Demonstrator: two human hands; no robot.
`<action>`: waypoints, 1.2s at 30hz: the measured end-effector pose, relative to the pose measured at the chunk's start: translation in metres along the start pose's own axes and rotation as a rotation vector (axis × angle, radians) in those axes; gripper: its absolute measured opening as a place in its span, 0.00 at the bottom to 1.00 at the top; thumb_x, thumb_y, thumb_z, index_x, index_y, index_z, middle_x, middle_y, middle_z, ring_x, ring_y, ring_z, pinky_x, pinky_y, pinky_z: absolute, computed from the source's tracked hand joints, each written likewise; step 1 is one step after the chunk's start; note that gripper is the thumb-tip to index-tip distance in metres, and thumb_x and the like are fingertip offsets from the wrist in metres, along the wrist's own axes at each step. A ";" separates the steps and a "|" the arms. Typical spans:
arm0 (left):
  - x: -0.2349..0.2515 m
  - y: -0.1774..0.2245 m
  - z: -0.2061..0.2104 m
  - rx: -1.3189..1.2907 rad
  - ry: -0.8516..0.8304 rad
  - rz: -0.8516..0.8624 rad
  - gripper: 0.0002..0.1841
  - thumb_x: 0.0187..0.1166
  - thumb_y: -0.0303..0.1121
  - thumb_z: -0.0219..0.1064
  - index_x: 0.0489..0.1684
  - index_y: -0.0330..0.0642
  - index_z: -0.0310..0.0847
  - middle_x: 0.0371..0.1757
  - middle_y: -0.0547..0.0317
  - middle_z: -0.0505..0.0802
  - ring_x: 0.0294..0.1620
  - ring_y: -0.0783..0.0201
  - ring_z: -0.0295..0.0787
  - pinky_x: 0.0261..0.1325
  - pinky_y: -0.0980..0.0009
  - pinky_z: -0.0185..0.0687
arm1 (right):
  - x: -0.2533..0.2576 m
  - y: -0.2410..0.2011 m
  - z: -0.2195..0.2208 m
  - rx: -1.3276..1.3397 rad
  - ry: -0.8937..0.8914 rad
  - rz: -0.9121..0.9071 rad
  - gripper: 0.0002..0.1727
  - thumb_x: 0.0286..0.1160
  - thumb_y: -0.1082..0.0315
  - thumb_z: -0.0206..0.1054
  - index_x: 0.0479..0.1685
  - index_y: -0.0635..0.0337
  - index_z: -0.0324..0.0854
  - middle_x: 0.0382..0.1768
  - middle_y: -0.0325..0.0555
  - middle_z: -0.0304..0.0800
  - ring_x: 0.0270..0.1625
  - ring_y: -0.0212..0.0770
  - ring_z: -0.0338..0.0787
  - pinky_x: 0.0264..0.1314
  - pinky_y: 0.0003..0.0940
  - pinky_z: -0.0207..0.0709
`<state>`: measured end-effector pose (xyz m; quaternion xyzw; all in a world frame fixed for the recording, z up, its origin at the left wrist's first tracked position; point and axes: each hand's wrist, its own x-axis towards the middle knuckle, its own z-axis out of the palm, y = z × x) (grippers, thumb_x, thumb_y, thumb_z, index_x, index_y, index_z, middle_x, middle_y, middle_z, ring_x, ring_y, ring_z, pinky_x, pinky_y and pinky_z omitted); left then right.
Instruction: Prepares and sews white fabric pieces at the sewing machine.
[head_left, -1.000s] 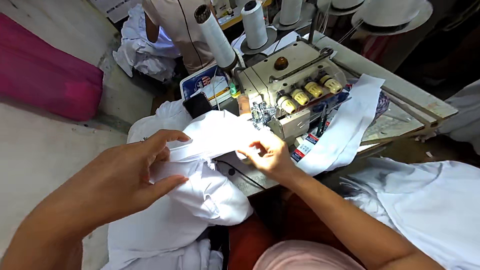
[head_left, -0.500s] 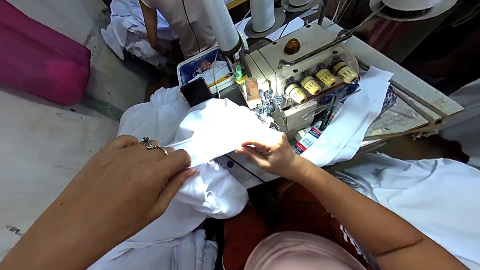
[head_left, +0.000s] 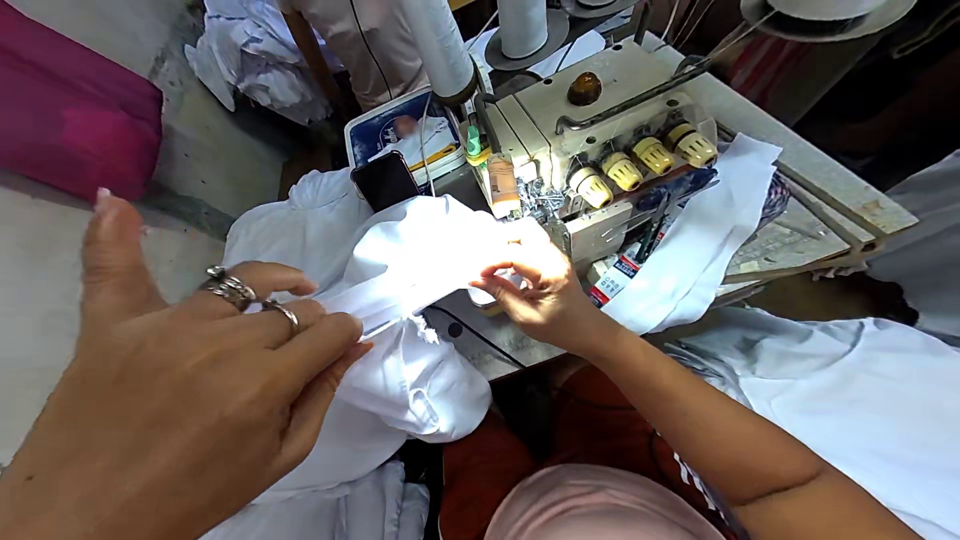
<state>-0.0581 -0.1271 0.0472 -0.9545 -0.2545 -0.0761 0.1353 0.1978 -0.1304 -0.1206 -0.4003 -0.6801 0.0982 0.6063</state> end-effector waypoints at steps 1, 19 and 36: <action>0.002 0.000 -0.003 -0.005 0.016 0.002 0.20 0.86 0.43 0.58 0.28 0.41 0.90 0.23 0.54 0.90 0.42 0.46 0.91 0.71 0.25 0.57 | 0.003 -0.002 -0.003 0.055 -0.001 0.052 0.06 0.71 0.70 0.72 0.32 0.63 0.90 0.39 0.44 0.86 0.42 0.25 0.82 0.46 0.14 0.76; 0.058 0.004 0.065 0.020 0.134 0.070 0.28 0.80 0.57 0.56 0.14 0.46 0.79 0.12 0.60 0.75 0.14 0.58 0.75 0.18 0.63 0.60 | -0.075 -0.009 -0.045 0.354 0.002 0.482 0.06 0.78 0.71 0.66 0.36 0.65 0.84 0.35 0.29 0.81 0.34 0.09 0.75 0.36 0.04 0.71; 0.110 0.022 0.109 -0.133 0.153 0.174 0.21 0.75 0.51 0.64 0.20 0.44 0.85 0.15 0.58 0.79 0.17 0.56 0.79 0.18 0.62 0.63 | -0.048 0.018 -0.030 0.435 0.055 0.487 0.05 0.78 0.75 0.64 0.36 0.63 0.84 0.32 0.26 0.83 0.28 0.10 0.76 0.32 0.07 0.73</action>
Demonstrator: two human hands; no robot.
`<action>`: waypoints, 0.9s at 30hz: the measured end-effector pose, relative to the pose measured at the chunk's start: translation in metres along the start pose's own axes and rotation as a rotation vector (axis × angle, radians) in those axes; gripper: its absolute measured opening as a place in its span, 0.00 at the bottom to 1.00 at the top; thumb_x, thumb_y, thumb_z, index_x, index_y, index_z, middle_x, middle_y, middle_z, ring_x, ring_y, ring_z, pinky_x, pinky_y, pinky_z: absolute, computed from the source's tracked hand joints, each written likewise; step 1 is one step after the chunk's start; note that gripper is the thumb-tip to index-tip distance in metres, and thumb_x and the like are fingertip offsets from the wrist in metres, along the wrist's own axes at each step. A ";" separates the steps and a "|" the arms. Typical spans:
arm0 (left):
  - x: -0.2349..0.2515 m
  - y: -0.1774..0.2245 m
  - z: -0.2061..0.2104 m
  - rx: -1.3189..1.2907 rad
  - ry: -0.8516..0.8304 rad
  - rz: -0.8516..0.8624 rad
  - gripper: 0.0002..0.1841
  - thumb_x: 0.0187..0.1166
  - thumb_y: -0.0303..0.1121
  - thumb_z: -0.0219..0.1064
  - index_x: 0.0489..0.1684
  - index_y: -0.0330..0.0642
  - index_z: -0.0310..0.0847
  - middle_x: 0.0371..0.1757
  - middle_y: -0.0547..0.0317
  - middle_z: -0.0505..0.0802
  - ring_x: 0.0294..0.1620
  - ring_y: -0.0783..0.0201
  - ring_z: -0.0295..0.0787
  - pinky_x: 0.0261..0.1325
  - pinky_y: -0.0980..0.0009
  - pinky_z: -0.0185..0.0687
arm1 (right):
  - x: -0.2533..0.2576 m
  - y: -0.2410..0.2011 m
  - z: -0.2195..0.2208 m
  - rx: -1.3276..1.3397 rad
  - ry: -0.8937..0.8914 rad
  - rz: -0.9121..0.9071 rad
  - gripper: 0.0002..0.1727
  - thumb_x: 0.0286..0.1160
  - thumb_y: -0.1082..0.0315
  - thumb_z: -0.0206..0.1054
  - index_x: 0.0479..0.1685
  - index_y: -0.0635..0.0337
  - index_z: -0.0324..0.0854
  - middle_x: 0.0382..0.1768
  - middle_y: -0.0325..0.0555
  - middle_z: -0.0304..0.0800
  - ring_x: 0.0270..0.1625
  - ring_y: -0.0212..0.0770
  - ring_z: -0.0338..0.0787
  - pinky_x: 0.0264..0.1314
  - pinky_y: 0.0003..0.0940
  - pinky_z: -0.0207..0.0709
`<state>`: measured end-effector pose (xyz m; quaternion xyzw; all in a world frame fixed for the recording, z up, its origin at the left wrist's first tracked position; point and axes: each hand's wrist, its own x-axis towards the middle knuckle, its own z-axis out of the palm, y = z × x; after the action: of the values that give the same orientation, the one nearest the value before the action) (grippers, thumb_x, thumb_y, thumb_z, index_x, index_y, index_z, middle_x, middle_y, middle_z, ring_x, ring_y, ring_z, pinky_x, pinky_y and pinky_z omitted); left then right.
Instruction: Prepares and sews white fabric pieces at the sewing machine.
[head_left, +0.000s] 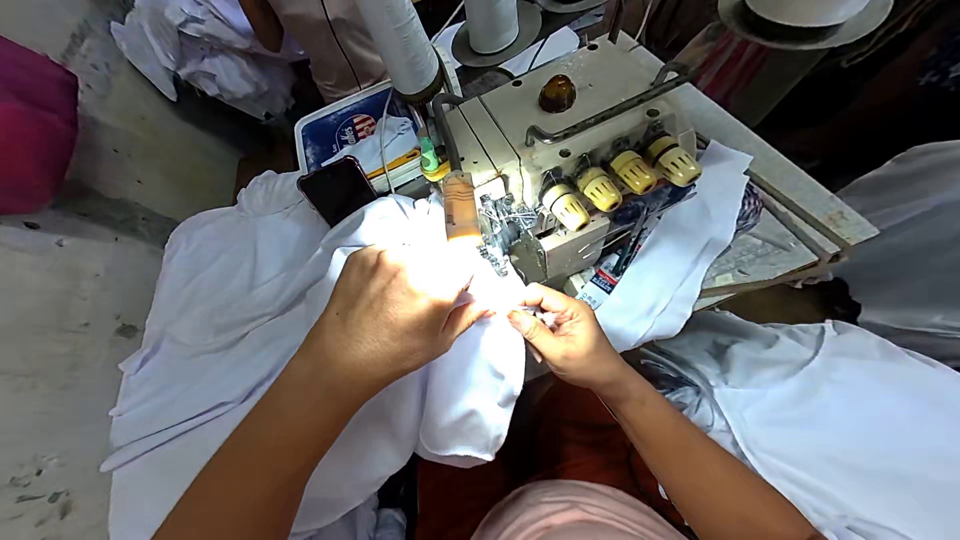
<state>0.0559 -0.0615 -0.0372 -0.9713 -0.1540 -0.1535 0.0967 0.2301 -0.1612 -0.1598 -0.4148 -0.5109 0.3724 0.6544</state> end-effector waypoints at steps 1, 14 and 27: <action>0.002 0.000 0.002 -0.010 -0.003 -0.006 0.21 0.74 0.52 0.64 0.19 0.45 0.84 0.14 0.59 0.78 0.16 0.57 0.78 0.18 0.61 0.62 | 0.001 0.001 0.000 0.000 0.003 -0.005 0.05 0.78 0.75 0.64 0.36 0.63 0.84 0.32 0.27 0.83 0.27 0.10 0.76 0.31 0.07 0.73; 0.009 -0.001 0.017 -0.084 -0.014 0.123 0.26 0.79 0.54 0.60 0.13 0.45 0.80 0.18 0.60 0.79 0.23 0.58 0.80 0.25 0.60 0.67 | 0.000 0.003 -0.001 0.005 -0.009 -0.034 0.05 0.79 0.76 0.64 0.37 0.67 0.84 0.35 0.30 0.83 0.28 0.11 0.76 0.32 0.07 0.73; -0.062 -0.087 -0.054 0.073 -0.267 0.037 0.28 0.82 0.58 0.52 0.16 0.46 0.77 0.18 0.56 0.82 0.24 0.51 0.84 0.34 0.44 0.76 | -0.024 0.027 0.001 -0.324 0.216 -0.304 0.10 0.80 0.67 0.68 0.50 0.66 0.85 0.50 0.46 0.90 0.51 0.23 0.87 0.55 0.16 0.81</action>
<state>-0.0434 -0.0096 0.0048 -0.9816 -0.1529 -0.0155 0.1133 0.2222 -0.1727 -0.1933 -0.4699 -0.5477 0.1363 0.6787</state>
